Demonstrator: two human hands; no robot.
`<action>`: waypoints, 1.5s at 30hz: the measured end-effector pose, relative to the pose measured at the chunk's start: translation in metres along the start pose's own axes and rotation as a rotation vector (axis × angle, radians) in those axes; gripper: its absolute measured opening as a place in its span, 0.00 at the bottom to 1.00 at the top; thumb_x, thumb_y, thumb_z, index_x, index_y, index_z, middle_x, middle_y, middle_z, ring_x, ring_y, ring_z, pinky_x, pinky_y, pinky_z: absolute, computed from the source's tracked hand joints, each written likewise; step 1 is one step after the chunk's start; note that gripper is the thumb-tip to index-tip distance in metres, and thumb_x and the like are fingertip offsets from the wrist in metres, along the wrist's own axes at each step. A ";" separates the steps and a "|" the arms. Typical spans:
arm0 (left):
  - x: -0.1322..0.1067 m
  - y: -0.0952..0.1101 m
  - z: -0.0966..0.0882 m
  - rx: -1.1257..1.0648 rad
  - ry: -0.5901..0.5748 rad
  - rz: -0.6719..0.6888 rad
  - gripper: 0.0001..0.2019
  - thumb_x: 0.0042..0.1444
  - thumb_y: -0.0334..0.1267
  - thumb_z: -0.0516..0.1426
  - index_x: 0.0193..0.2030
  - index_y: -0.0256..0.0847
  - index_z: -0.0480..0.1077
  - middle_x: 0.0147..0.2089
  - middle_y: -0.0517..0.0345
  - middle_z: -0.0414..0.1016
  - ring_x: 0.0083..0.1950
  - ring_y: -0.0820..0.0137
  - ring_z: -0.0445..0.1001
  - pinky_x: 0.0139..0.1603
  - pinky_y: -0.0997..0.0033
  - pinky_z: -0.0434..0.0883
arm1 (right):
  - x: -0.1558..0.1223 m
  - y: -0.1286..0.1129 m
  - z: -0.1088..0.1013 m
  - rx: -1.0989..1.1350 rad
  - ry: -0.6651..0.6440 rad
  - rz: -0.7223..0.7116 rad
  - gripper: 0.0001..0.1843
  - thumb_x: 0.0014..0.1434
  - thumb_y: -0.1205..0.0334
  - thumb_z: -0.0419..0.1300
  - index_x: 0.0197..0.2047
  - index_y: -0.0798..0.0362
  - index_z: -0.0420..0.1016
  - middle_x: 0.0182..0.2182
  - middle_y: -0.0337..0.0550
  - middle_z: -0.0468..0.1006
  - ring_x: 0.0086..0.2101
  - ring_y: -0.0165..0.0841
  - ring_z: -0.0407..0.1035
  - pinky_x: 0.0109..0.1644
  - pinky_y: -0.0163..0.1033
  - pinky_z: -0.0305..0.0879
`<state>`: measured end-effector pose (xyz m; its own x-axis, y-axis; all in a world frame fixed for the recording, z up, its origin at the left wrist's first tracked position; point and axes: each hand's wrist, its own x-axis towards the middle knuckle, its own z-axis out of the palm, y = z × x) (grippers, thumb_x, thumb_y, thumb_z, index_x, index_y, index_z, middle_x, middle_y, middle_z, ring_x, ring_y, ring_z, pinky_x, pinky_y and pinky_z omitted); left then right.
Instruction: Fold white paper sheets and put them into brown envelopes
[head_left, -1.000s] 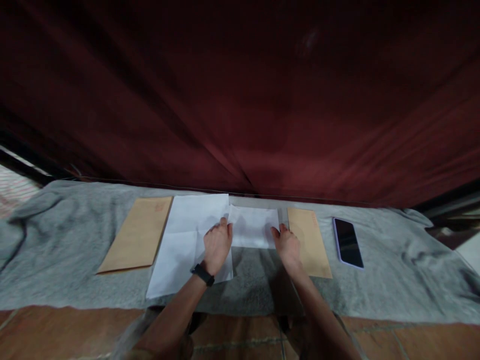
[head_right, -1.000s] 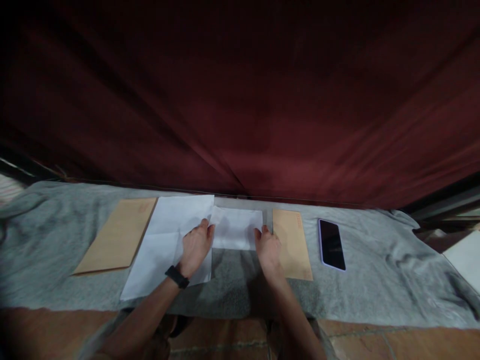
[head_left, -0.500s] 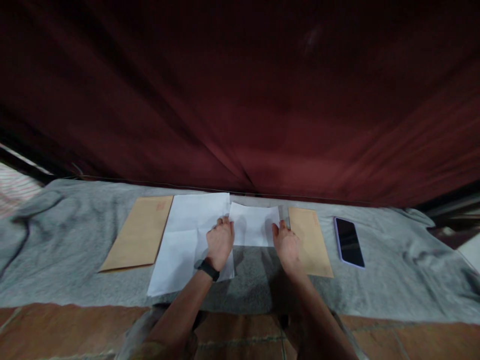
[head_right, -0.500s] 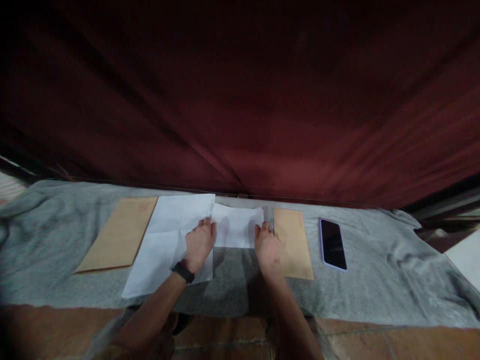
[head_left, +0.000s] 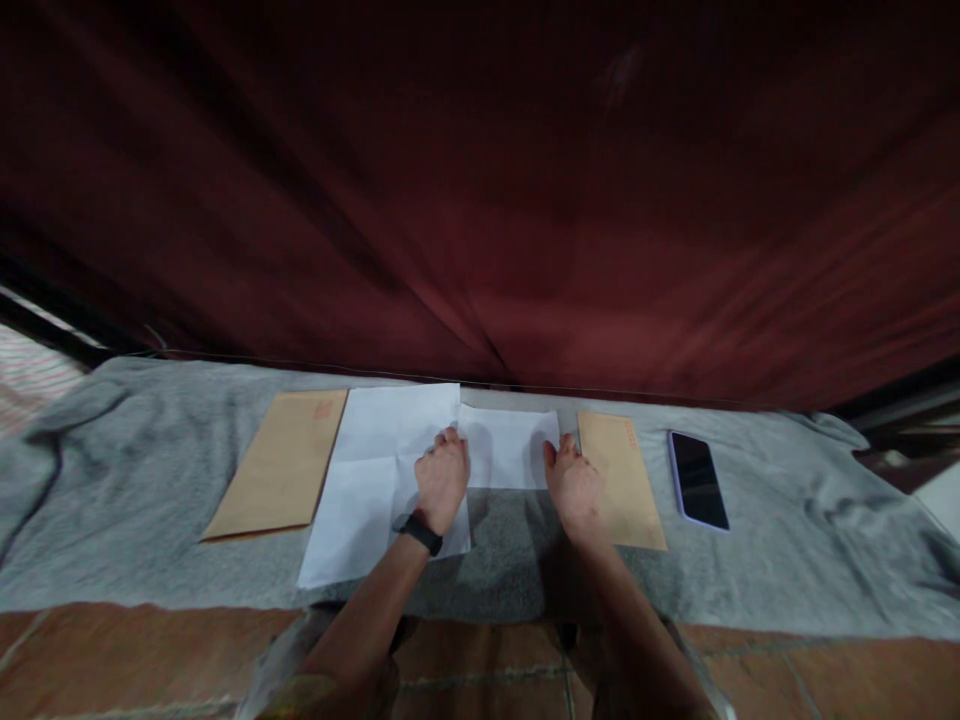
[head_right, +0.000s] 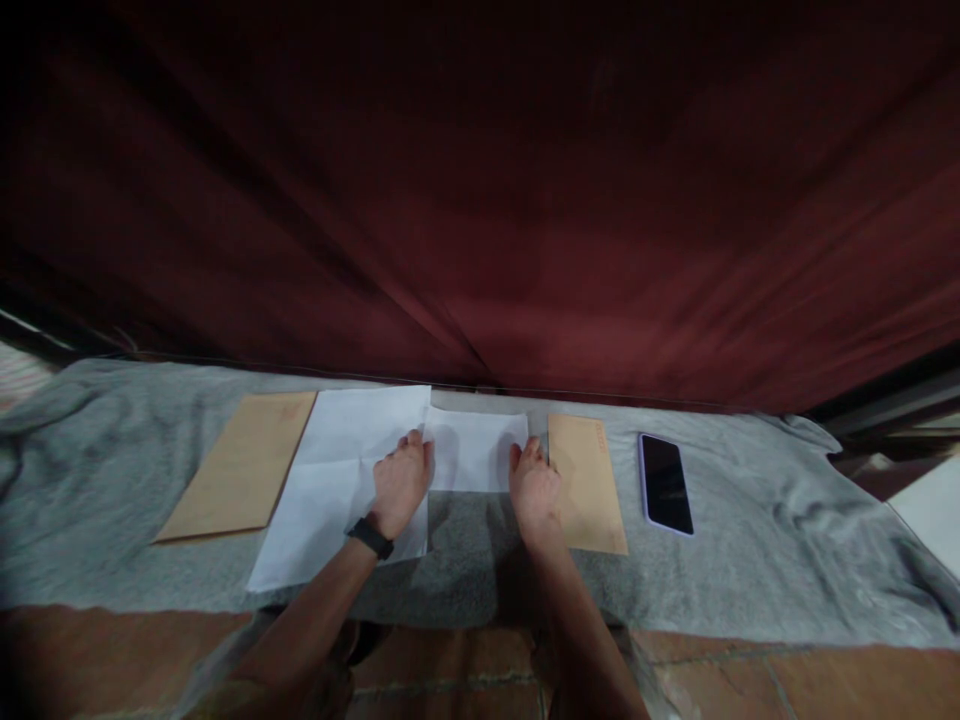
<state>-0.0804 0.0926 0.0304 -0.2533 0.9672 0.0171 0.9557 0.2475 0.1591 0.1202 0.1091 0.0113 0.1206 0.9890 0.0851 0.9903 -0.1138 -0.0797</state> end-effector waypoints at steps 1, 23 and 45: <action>0.000 0.000 0.001 0.008 0.003 0.004 0.17 0.71 0.40 0.43 0.55 0.33 0.66 0.44 0.40 0.77 0.45 0.55 0.81 0.40 0.62 0.74 | 0.000 0.000 0.000 -0.002 0.000 0.002 0.26 0.74 0.53 0.41 0.55 0.62 0.72 0.40 0.64 0.81 0.35 0.44 0.80 0.37 0.42 0.71; -0.046 0.015 0.039 -0.066 0.083 0.620 0.24 0.70 0.45 0.49 0.71 0.49 0.59 0.78 0.55 0.50 0.78 0.54 0.46 0.75 0.39 0.48 | -0.005 -0.003 0.002 0.009 -0.008 -0.005 0.26 0.75 0.54 0.37 0.58 0.59 0.69 0.45 0.63 0.79 0.36 0.40 0.78 0.38 0.41 0.69; -0.038 0.009 0.049 -0.001 0.013 0.577 0.28 0.69 0.37 0.43 0.75 0.37 0.51 0.77 0.49 0.52 0.78 0.61 0.47 0.77 0.48 0.49 | -0.031 -0.023 0.042 0.299 0.097 -0.473 0.32 0.74 0.50 0.41 0.73 0.60 0.55 0.71 0.54 0.56 0.71 0.41 0.49 0.73 0.51 0.48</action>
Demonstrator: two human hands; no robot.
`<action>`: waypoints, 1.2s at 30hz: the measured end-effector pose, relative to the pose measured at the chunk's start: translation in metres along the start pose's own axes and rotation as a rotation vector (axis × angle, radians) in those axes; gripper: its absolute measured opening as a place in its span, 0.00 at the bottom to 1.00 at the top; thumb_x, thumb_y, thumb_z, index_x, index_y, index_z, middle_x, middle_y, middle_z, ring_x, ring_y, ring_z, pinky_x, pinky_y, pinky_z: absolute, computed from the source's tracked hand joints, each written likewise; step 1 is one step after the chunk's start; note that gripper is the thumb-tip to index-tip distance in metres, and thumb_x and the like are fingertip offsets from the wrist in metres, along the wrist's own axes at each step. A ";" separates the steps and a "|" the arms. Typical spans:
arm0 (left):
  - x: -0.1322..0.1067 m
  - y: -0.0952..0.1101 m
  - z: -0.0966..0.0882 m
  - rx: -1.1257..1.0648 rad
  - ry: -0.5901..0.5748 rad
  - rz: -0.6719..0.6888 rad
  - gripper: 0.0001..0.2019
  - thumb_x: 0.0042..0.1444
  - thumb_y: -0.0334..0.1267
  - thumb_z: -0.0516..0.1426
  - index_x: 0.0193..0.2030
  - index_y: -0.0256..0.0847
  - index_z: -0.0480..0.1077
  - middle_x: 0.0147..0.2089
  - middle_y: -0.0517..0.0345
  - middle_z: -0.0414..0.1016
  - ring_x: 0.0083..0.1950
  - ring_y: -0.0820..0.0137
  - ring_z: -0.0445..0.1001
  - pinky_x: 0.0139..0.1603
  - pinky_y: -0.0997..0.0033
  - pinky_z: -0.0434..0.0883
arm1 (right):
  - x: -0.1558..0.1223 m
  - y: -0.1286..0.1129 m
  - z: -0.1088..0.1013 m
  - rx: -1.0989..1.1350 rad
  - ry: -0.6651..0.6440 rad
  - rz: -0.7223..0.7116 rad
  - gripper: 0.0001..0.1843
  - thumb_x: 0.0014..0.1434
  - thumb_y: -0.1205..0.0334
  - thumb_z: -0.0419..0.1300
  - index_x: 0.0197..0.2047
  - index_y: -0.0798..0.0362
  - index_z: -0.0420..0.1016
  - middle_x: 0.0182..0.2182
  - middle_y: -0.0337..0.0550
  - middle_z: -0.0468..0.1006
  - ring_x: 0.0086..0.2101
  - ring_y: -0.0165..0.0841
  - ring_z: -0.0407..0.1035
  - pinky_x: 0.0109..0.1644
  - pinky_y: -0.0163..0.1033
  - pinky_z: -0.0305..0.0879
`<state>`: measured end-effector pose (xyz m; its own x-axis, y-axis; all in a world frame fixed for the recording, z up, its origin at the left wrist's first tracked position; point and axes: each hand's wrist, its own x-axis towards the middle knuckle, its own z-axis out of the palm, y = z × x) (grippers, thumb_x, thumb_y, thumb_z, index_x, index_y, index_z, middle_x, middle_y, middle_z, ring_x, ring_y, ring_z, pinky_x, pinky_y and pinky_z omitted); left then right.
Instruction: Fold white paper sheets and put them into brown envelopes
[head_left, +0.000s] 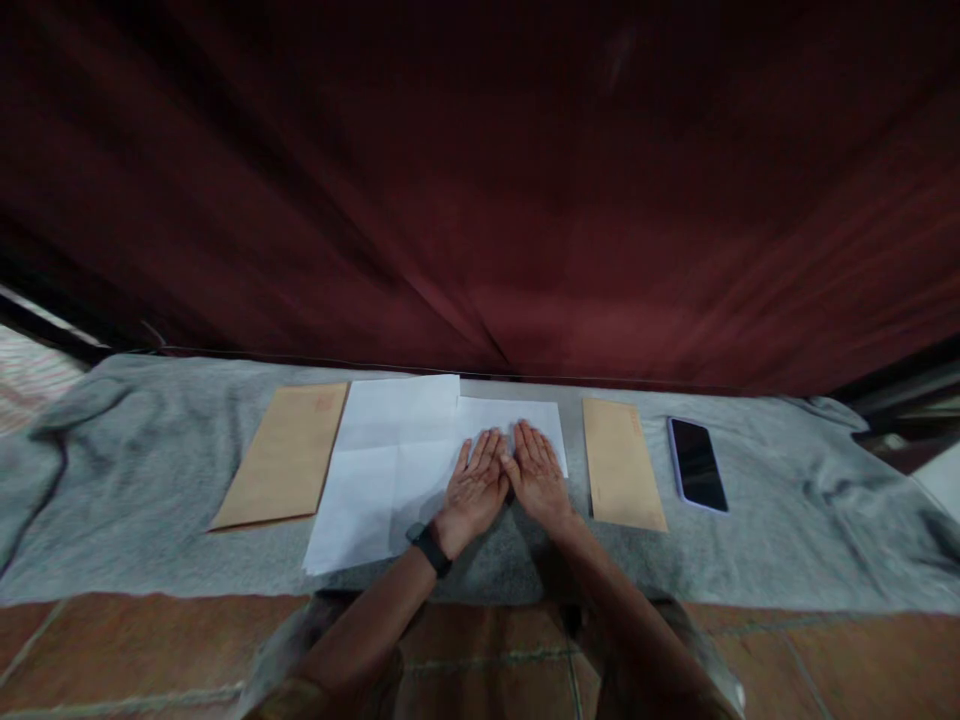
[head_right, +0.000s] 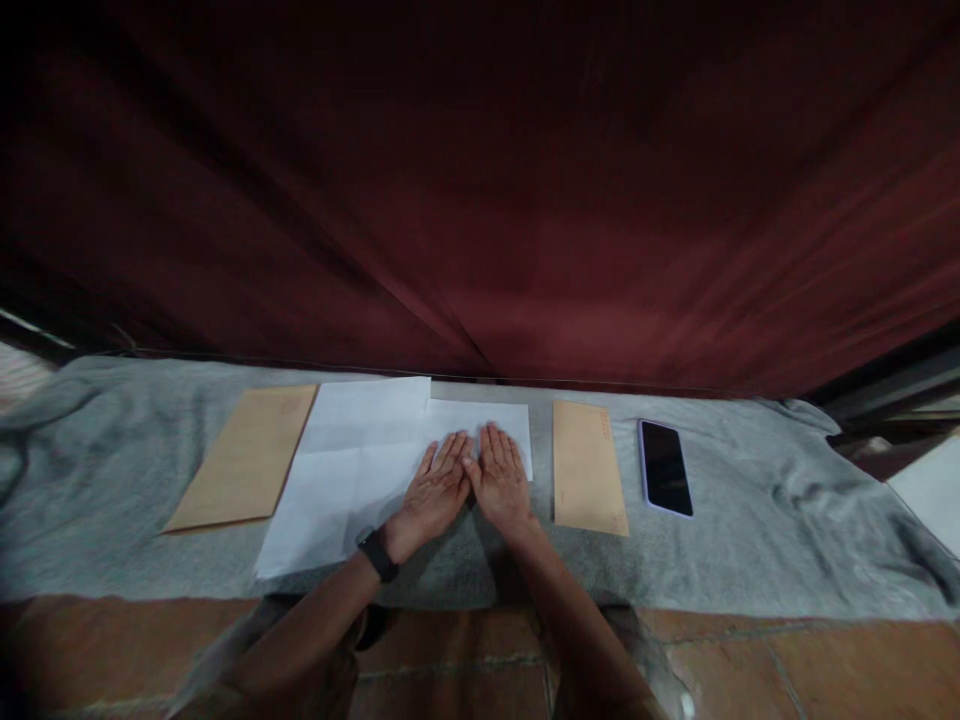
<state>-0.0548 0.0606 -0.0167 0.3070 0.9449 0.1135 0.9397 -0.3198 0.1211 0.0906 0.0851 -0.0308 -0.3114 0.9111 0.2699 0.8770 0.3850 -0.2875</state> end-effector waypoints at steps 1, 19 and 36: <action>-0.001 -0.001 -0.002 -0.008 0.007 -0.022 0.28 0.70 0.38 0.43 0.75 0.35 0.52 0.77 0.48 0.52 0.78 0.61 0.48 0.77 0.50 0.50 | -0.002 0.004 0.000 -0.025 0.019 0.003 0.32 0.74 0.50 0.42 0.73 0.61 0.55 0.71 0.55 0.56 0.71 0.42 0.49 0.73 0.51 0.48; -0.009 -0.018 -0.014 0.043 0.006 -0.070 0.28 0.70 0.44 0.46 0.72 0.33 0.59 0.75 0.39 0.54 0.75 0.53 0.55 0.73 0.50 0.57 | -0.025 0.045 -0.044 -0.256 0.037 0.166 0.27 0.71 0.62 0.45 0.70 0.57 0.62 0.71 0.55 0.57 0.70 0.51 0.49 0.71 0.65 0.41; -0.007 -0.025 -0.018 0.062 0.045 -0.005 0.26 0.69 0.43 0.47 0.70 0.37 0.63 0.73 0.41 0.60 0.73 0.54 0.60 0.71 0.50 0.60 | -0.039 0.084 -0.063 -0.279 -0.047 0.310 0.27 0.73 0.58 0.42 0.71 0.52 0.61 0.70 0.54 0.60 0.66 0.51 0.56 0.69 0.73 0.36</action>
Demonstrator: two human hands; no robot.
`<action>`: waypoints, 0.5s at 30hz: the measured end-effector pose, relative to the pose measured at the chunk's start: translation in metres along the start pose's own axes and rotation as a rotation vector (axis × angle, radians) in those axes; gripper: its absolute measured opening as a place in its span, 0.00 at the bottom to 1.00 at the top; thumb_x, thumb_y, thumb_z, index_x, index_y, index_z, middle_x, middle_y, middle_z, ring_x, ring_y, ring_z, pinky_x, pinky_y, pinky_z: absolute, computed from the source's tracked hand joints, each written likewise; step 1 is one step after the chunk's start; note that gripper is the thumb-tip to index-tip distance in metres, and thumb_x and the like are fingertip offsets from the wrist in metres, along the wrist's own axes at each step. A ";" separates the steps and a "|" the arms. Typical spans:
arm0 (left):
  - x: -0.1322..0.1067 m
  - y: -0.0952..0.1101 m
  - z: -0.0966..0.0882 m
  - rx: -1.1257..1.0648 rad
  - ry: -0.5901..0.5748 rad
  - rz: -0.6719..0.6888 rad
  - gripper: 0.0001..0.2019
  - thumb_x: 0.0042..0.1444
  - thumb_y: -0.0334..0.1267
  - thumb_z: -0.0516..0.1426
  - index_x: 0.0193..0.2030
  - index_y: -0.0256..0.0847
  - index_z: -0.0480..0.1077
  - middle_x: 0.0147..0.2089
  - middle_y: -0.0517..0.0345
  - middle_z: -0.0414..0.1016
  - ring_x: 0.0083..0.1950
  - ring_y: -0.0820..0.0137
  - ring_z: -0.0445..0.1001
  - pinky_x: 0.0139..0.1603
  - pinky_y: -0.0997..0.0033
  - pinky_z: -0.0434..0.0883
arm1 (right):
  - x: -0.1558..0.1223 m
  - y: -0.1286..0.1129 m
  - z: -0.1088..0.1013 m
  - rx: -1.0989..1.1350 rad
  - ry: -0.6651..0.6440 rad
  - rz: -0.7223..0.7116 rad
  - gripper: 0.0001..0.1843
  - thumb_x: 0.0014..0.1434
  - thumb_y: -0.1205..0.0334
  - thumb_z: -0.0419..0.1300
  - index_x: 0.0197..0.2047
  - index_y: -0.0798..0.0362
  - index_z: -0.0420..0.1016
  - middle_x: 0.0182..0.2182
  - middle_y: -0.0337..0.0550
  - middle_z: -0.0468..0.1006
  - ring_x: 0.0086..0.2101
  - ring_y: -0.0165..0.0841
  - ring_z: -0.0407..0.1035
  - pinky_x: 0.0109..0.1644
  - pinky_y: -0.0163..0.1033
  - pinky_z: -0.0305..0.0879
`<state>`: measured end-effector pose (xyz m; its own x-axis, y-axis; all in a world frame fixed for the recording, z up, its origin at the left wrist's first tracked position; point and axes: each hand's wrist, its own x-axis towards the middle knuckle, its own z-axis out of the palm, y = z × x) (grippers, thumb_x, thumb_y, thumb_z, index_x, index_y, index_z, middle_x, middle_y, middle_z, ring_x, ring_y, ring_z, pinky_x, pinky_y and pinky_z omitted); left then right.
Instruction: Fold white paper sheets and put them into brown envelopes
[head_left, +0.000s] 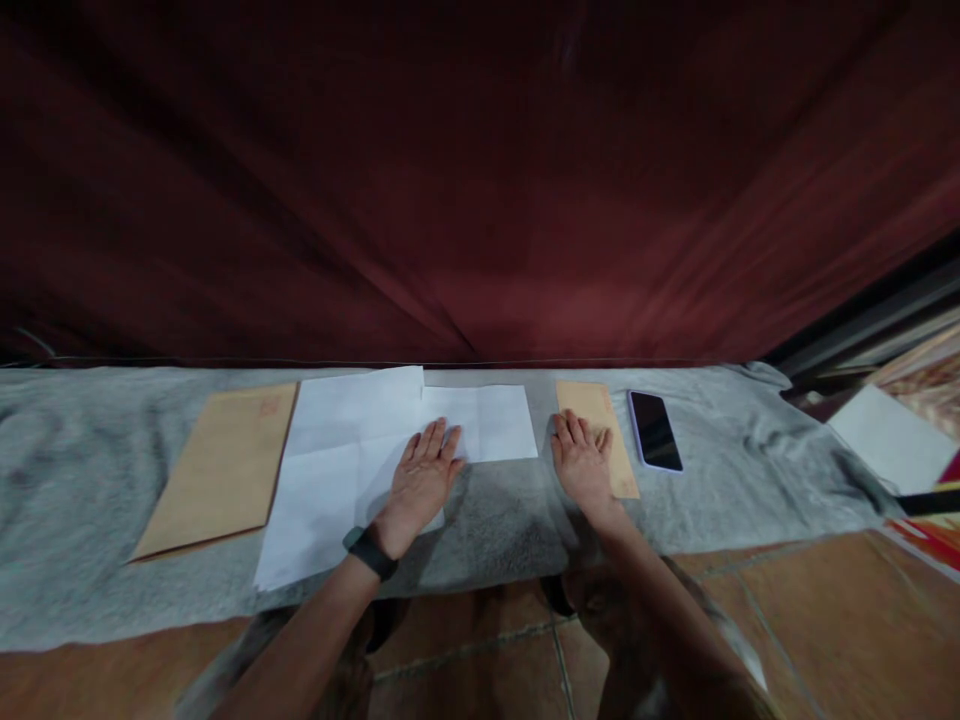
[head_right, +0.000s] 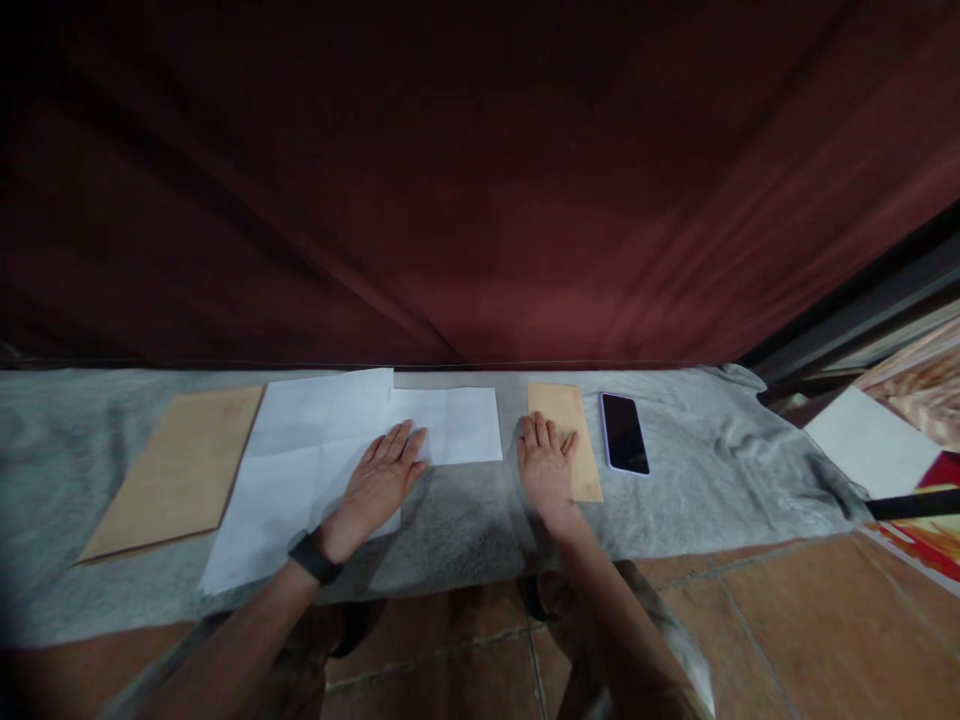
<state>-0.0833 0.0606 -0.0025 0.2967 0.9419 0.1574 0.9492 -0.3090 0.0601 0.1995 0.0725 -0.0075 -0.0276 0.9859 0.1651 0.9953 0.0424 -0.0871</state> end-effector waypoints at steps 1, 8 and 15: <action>0.000 -0.001 0.000 -0.001 0.002 0.004 0.26 0.69 0.43 0.48 0.70 0.38 0.63 0.73 0.41 0.60 0.73 0.54 0.60 0.71 0.50 0.60 | 0.000 0.001 0.001 0.005 0.014 -0.007 0.27 0.73 0.58 0.42 0.70 0.53 0.62 0.70 0.54 0.61 0.66 0.52 0.56 0.69 0.72 0.36; 0.000 0.001 0.003 0.006 -0.005 -0.023 0.25 0.68 0.42 0.49 0.70 0.39 0.63 0.73 0.43 0.60 0.74 0.55 0.58 0.72 0.51 0.59 | 0.018 -0.030 0.008 0.225 0.068 -0.069 0.26 0.71 0.58 0.46 0.66 0.61 0.66 0.61 0.61 0.72 0.59 0.47 0.66 0.63 0.52 0.62; -0.002 0.000 0.002 -0.009 0.001 0.001 0.24 0.70 0.40 0.48 0.69 0.36 0.62 0.73 0.39 0.59 0.74 0.53 0.59 0.71 0.47 0.60 | 0.042 -0.061 0.007 0.313 -0.060 0.192 0.28 0.65 0.54 0.56 0.62 0.62 0.67 0.47 0.61 0.78 0.48 0.46 0.75 0.49 0.44 0.69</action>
<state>-0.0841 0.0590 -0.0045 0.2976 0.9415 0.1580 0.9478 -0.3112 0.0692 0.1366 0.1121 -0.0025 0.1425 0.9880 0.0592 0.9063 -0.1062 -0.4091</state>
